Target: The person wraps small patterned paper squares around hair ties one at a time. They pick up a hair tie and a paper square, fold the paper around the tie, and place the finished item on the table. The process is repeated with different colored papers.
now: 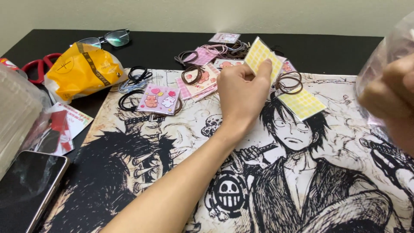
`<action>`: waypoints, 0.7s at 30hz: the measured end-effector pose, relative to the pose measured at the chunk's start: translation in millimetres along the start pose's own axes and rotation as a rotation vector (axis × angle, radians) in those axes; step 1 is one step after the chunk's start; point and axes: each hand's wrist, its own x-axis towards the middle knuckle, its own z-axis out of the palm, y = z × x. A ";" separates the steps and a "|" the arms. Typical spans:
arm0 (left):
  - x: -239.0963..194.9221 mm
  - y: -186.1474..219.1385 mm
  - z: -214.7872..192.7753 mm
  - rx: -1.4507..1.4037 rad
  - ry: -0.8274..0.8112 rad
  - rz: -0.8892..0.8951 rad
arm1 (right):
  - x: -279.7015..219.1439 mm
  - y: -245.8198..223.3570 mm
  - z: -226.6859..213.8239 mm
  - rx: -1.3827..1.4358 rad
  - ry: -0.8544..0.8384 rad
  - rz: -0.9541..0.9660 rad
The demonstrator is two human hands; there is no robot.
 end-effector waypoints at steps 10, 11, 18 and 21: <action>6.4 54.4 -5.6 0.019 0.136 0.395 | -1.6 18.0 103.6 0.393 0.103 0.475; 3.7 63.7 -8.0 -0.085 0.122 0.368 | -3.0 18.4 102.7 0.387 0.087 0.462; 1.2 -9.8 -1.3 0.043 -0.013 0.375 | 7.2 -3.3 84.0 -0.018 -0.111 0.307; 1.9 -12.4 -2.1 0.115 0.031 0.357 | 23.6 -44.1 61.3 -0.292 0.093 0.115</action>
